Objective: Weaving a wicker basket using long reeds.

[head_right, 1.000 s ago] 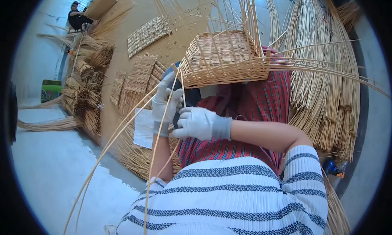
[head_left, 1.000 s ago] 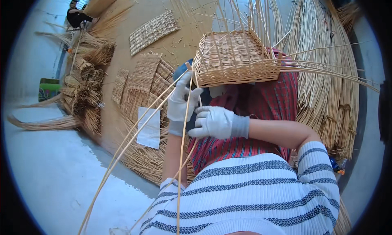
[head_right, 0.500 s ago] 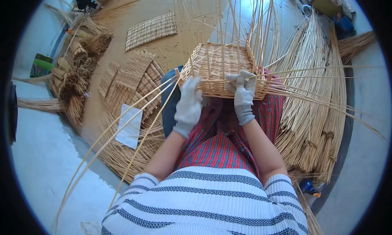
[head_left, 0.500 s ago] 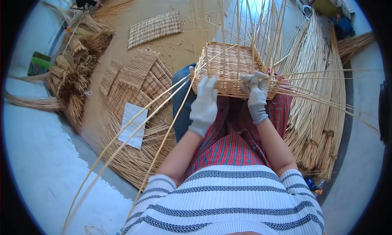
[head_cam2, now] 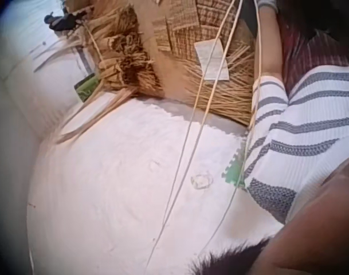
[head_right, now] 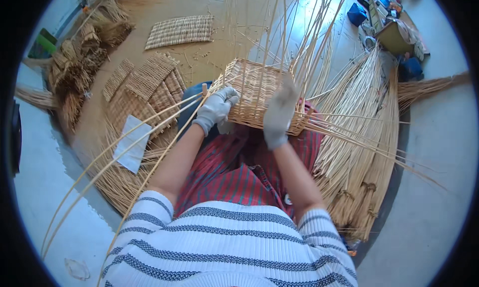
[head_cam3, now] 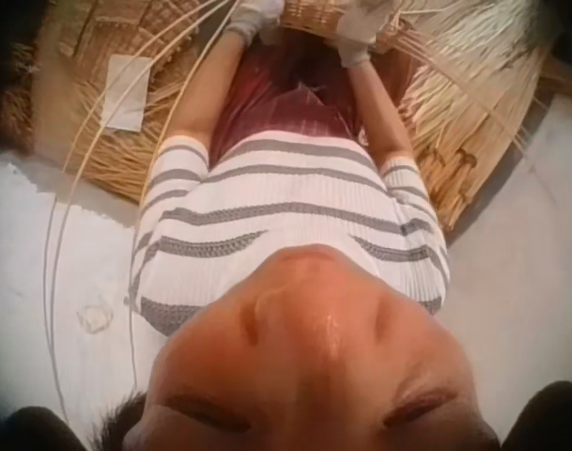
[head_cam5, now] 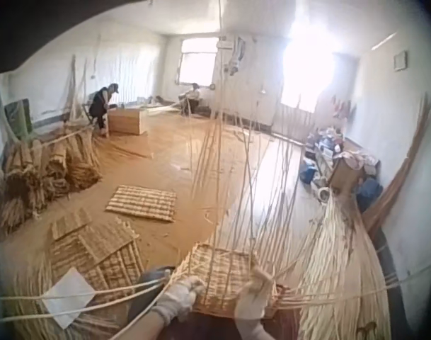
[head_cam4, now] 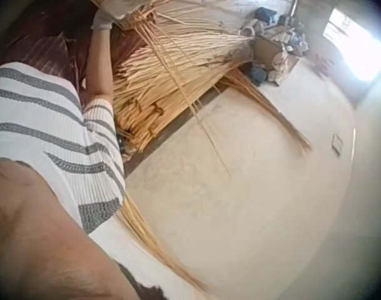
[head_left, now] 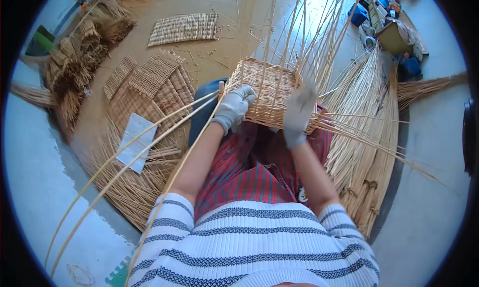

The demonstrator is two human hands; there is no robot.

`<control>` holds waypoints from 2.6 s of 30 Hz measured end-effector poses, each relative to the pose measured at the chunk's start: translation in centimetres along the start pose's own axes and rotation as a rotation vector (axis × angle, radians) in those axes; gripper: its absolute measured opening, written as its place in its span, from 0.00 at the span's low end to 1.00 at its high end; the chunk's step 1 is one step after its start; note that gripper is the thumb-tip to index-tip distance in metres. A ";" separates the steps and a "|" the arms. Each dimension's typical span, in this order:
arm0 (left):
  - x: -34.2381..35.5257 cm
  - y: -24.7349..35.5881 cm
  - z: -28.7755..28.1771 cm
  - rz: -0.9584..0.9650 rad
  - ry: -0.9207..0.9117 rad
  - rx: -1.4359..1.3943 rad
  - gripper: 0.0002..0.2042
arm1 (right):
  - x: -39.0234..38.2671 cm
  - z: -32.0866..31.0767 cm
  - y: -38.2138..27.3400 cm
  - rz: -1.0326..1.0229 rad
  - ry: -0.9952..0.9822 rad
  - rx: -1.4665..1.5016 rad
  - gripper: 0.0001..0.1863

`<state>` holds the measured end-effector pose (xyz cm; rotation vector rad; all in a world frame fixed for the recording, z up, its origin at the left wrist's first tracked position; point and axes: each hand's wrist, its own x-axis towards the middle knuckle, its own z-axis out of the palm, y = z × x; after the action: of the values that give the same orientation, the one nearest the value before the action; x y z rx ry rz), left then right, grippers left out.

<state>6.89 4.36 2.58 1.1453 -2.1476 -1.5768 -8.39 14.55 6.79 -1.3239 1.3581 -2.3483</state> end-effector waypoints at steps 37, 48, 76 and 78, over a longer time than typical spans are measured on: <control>2.7 8.8 6.1 0.065 0.243 0.330 0.29 | -4.0 -12.6 -2.9 0.292 0.089 -0.419 0.13; 1.1 10.5 12.8 -0.055 -0.365 -0.319 0.06 | 2.2 -15.9 -6.8 0.454 0.215 -0.503 0.06; 9.9 13.5 -5.8 0.349 0.205 -0.827 0.33 | 22.7 -18.9 -0.9 0.288 -0.388 -1.515 0.18; 11.4 15.6 -3.8 0.317 0.012 -0.899 0.34 | 22.4 -22.4 0.0 0.274 -0.379 -1.515 0.19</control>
<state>-5.33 -4.63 15.17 0.4817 -1.2328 -1.9996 -38.49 18.03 16.05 -1.4140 2.9440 -0.5211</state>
